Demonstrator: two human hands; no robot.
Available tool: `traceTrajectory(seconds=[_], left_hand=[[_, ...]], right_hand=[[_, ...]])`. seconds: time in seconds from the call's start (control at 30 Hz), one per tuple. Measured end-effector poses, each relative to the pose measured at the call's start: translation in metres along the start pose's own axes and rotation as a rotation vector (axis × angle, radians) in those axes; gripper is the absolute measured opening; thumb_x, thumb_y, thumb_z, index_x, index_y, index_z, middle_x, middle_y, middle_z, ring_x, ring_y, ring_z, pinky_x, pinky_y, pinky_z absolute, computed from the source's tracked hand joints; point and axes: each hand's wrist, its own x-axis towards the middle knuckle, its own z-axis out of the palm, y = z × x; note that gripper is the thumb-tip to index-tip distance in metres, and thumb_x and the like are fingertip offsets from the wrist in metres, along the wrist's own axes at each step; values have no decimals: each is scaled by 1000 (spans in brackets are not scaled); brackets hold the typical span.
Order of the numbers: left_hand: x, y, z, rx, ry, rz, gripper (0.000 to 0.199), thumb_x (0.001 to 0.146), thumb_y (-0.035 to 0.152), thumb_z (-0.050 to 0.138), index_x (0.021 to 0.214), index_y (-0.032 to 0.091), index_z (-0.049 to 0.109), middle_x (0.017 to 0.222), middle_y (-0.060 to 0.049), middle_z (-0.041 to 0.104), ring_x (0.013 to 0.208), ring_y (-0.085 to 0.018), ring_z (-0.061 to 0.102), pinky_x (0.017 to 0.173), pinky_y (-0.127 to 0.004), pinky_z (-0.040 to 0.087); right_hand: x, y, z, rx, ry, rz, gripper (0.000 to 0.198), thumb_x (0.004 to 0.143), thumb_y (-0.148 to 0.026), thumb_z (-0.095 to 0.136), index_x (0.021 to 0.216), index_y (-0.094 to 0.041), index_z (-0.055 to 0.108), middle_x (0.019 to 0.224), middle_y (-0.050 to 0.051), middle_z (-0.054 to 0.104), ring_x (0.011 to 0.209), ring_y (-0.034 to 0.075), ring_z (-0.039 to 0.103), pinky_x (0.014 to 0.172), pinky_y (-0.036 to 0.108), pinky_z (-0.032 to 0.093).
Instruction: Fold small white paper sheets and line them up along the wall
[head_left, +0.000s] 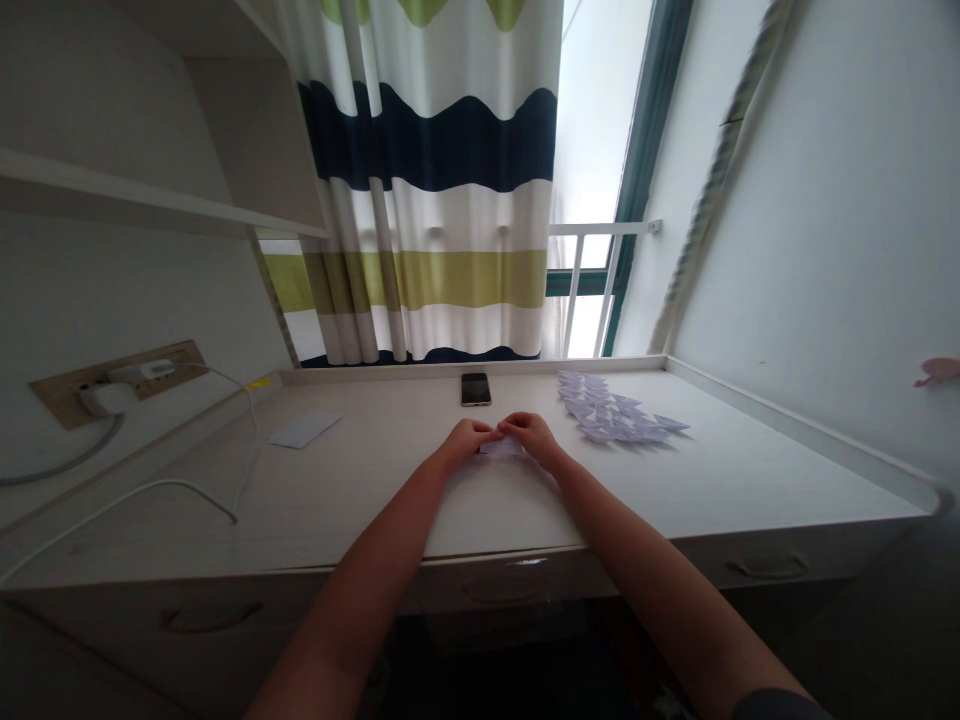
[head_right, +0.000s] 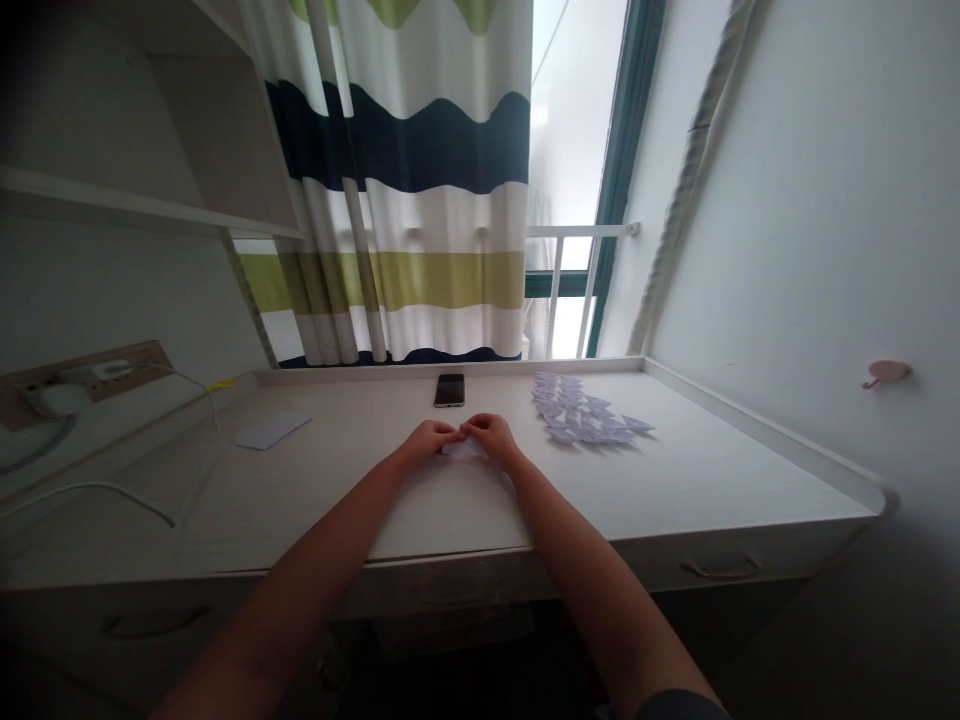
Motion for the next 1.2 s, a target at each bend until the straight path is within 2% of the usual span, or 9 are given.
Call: traceTrajectory(seconds=[0.17,0.4,0.57,0.87,1.07,1.2], left_hand=[[-3,4,2,-196,-64,-43,44,53,49,68,72,10,65,61,-1,56,57,-10,52,55,-25,44],[-1,0,2,-277,-98,7,43,54,46,70,74,9,65,65,-2,61,62,-13,59,68,-32,50],[2,-3,1,-260,-94,64,41,57,46,68,75,9,64,69,-3,62,60,-14,61,65,-30,51],[0,1,2,-107,-32,135,37,60,44,67,66,9,61,58,-3,59,54,-14,60,55,-24,46],[-1,1,2,-142,-59,79,37,57,42,70,74,10,61,68,-4,62,61,-15,63,58,-25,47],[-1,2,2,-156,-51,30,35,54,39,72,69,11,59,68,-4,62,63,-15,62,58,-24,46]], right_hand=[[-1,-3,-1,47,17,43,21,58,-35,62,61,-15,62,55,0,57,53,11,48,53,24,36],[-3,-7,0,59,23,53,21,57,-35,62,60,-14,61,52,-1,55,50,10,45,50,24,34],[-3,-8,0,88,39,73,21,57,-34,63,61,-14,61,51,-2,54,48,9,43,48,23,33],[-1,-3,1,122,38,64,22,56,-34,64,62,-13,62,54,-1,56,50,9,45,50,23,34],[-2,-7,0,129,63,69,21,56,-34,64,59,-13,60,52,-1,55,48,9,43,49,23,33],[-1,-7,0,137,64,61,21,56,-34,64,60,-14,60,53,-2,55,49,9,44,50,23,34]])
